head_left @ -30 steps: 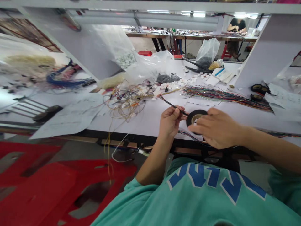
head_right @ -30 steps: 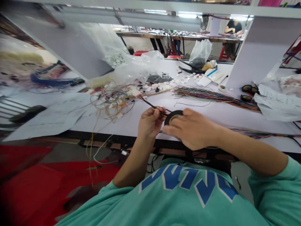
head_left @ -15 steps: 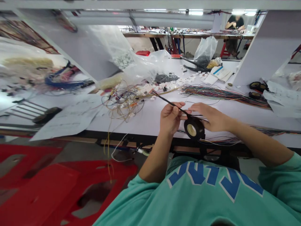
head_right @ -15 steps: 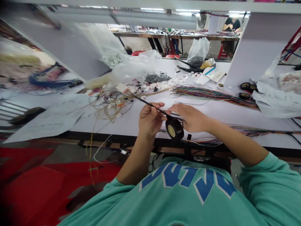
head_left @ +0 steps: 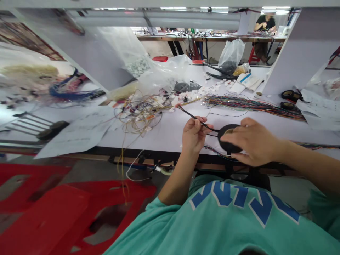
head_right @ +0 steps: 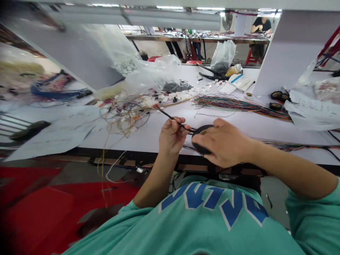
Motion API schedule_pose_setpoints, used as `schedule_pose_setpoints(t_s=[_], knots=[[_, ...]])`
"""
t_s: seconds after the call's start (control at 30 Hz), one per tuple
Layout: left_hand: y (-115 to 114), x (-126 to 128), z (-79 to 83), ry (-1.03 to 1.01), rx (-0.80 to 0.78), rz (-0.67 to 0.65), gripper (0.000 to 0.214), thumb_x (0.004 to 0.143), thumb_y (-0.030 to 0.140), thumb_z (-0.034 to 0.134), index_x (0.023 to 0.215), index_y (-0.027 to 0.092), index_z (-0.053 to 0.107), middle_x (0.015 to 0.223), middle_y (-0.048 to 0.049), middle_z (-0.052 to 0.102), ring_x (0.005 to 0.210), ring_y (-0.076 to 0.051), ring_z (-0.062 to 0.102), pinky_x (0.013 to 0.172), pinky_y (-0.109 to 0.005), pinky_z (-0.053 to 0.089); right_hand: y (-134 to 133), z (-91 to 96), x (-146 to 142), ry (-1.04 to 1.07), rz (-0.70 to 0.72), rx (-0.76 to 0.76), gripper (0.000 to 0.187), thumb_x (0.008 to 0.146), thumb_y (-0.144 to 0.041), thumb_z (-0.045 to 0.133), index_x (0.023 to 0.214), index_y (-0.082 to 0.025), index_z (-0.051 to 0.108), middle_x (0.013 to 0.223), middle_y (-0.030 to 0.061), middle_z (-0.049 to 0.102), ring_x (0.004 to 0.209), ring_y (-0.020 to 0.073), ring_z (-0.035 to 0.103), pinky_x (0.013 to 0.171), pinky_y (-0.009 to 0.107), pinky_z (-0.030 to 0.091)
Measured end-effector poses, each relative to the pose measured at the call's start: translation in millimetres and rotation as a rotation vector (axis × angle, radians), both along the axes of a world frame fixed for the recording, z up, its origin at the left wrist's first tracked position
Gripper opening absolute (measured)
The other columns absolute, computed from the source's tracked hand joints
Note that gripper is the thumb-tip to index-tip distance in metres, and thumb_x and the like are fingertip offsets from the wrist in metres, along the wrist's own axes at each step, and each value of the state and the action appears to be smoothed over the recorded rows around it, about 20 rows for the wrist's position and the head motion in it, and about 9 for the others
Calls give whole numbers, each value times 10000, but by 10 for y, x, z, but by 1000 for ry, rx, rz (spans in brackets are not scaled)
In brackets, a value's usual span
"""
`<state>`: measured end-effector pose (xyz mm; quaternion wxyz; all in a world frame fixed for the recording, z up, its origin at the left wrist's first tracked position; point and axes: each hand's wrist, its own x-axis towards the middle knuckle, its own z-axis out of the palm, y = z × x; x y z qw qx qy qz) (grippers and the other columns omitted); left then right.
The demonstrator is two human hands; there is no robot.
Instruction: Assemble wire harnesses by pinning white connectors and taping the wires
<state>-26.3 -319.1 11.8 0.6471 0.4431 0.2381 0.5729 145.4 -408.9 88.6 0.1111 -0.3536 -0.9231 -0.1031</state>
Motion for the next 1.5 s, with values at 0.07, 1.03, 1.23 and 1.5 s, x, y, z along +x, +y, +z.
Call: schedule_pose_setpoints(t_s=[0.07,1.03,1.23,1.5], knots=[[-54,-30,42,30,128,55,451,571,549,745,662,168,521,697,24,572,536,-110,632,549,-242,548,133,9,116,97,-166,-93,422,843,-465,449,1105,-163,583,740,55,677,667,179,545,735,341,311],[-97,55,134,776,359,81,185,705,325,624,640,170,700,706,-18,715,684,-157,640,662,-243,498,387,-572,25,1045,-343,-809,147,761,-245,534,885,-169,548,633,-20,584,549,102,552,544,252,476],[-4,70,128,708,324,16,293,680,357,622,473,150,601,592,-25,669,501,-110,550,473,-200,430,152,-350,93,155,-17,63,312,857,-98,436,1132,-225,515,1253,87,558,1212,196,471,1000,447,386],[4,78,175,558,213,-129,251,654,373,650,583,134,675,503,-16,607,394,-65,454,389,-176,356,-83,-194,-195,-384,296,379,307,914,-91,313,984,-204,589,927,-5,698,930,124,600,928,304,392]])
